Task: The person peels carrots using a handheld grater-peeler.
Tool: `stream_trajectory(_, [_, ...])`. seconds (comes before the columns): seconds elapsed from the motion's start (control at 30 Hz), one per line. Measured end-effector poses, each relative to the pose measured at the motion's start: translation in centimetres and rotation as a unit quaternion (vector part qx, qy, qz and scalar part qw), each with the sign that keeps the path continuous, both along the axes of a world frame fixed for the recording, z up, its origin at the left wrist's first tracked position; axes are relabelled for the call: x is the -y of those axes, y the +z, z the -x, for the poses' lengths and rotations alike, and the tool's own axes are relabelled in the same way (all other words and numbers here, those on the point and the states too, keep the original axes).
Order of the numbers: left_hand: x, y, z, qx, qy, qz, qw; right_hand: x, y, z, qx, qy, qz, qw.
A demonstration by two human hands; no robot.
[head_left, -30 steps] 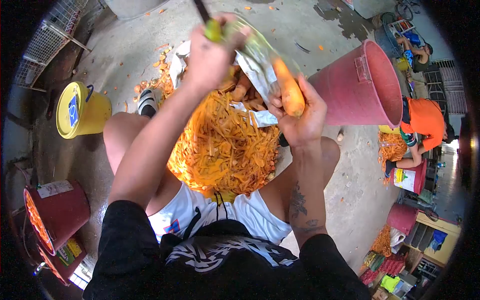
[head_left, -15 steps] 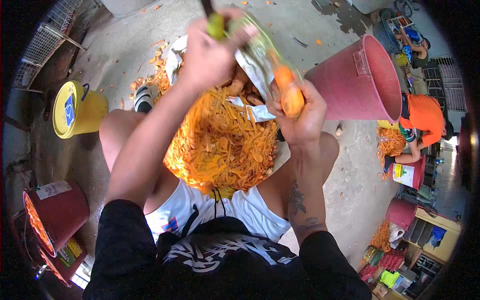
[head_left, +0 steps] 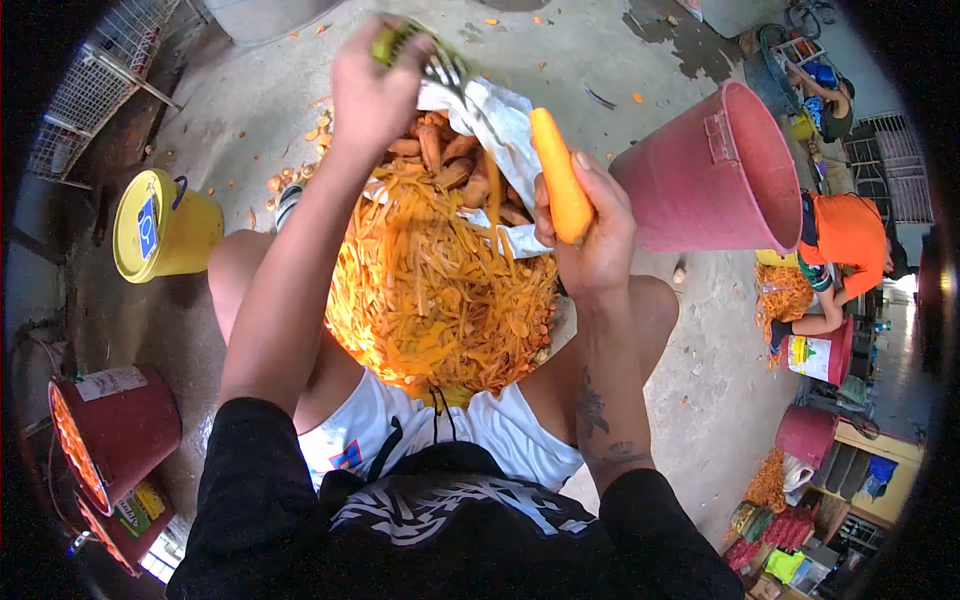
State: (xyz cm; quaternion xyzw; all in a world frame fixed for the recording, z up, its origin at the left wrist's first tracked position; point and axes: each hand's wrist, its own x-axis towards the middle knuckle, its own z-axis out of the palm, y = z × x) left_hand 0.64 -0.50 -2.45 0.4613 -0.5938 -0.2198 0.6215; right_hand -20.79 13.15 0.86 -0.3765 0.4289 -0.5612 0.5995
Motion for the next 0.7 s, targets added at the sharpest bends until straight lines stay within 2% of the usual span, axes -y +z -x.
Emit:
stream_trajectory(0.03, [-1.6,1.5,0.3,0.111,-0.044,-0.041,0.992,0.2,0.0,0.2,0.0,0.001,0.003,1.0])
stream_trajectory(0.07, [-2.9,2.1,0.7,0.152,-0.133,-0.076,0.976,0.3,-0.2,0.6,-0.009,-0.004,-0.007,1.0])
stream_trajectory(0.13, [-5.8,3.2,2.1,0.252,-0.214,-0.083,0.94,0.3,-0.6,1.2,-0.019,-0.009,-0.022,1.0])
stream_trajectory(0.2, [-5.8,1.2,2.7,0.319,-0.288,-0.057,0.901,0.0,-0.6,1.4,0.082,0.045,-0.046,0.995])
stream_trajectory(0.23, [-4.8,0.9,2.3,0.302,-0.364,-0.203,0.858,-0.4,-0.5,1.4,0.082,0.045,-0.048,0.994])
stream_trajectory(0.27, [-4.3,0.3,2.0,0.302,-0.36,-0.203,0.859,-0.6,-0.1,1.2,0.04,0.042,-0.014,0.998])
stream_trajectory(0.33, [-3.8,0.3,1.9,0.358,-0.239,-0.197,0.881,0.1,0.4,0.7,0.001,0.041,0.032,0.999])
stream_trajectory(0.37, [-3.9,0.1,1.8,0.299,-0.252,-0.191,0.9,0.5,0.3,0.3,-0.033,-0.01,0.167,0.985])
stream_trajectory(0.4, [-4.1,0.5,1.8,0.302,-0.257,-0.187,0.899,0.7,0.2,0.3,-0.069,-0.066,0.298,0.95])
stream_trajectory(0.43, [-4.2,0.8,1.8,0.312,-0.251,-0.159,0.903,1.3,-0.3,1.9,0.063,0.008,0.253,0.965])
stream_trajectory(0.47, [-4.4,1.1,1.9,0.32,-0.245,-0.129,0.906,1.3,-0.8,2.9,0.061,-0.002,0.256,0.965])
stream_trajectory(0.5, [-4.8,1.9,2.2,0.326,-0.23,-0.132,0.907,1.3,-0.6,3.2,0.144,-0.014,0.14,0.979])
stream_trajectory(0.53, [-5.2,2.4,2.4,0.329,-0.234,-0.129,0.906,1.3,-0.4,3.3,0.228,-0.024,0.021,0.973])
stream_trajectory(0.57, [-5.5,2.7,2.6,0.325,-0.218,-0.108,0.914,1.3,-0.4,3.4,0.23,-0.027,0.024,0.973])
stream_trajectory(0.6, [-5.8,3.0,2.7,0.321,-0.201,-0.089,0.921,1.4,-0.4,3.3,0.074,-0.06,0.07,0.993])
stream_trajectory(0.63, [-6.3,3.8,3.0,0.291,-0.212,-0.075,0.93,1.4,-0.5,3.2,-0.084,-0.091,0.112,0.986])
stream_trajectory(0.67, [-6.6,4.0,3.2,0.295,-0.215,-0.075,0.928,1.2,-0.6,3.0,-0.239,-0.121,0.148,0.952])
stream_trajectory(0.7, [-6.8,4.1,3.4,0.315,-0.218,-0.072,0.921,0.8,-0.1,2.6,-0.298,-0.15,0.182,0.925])
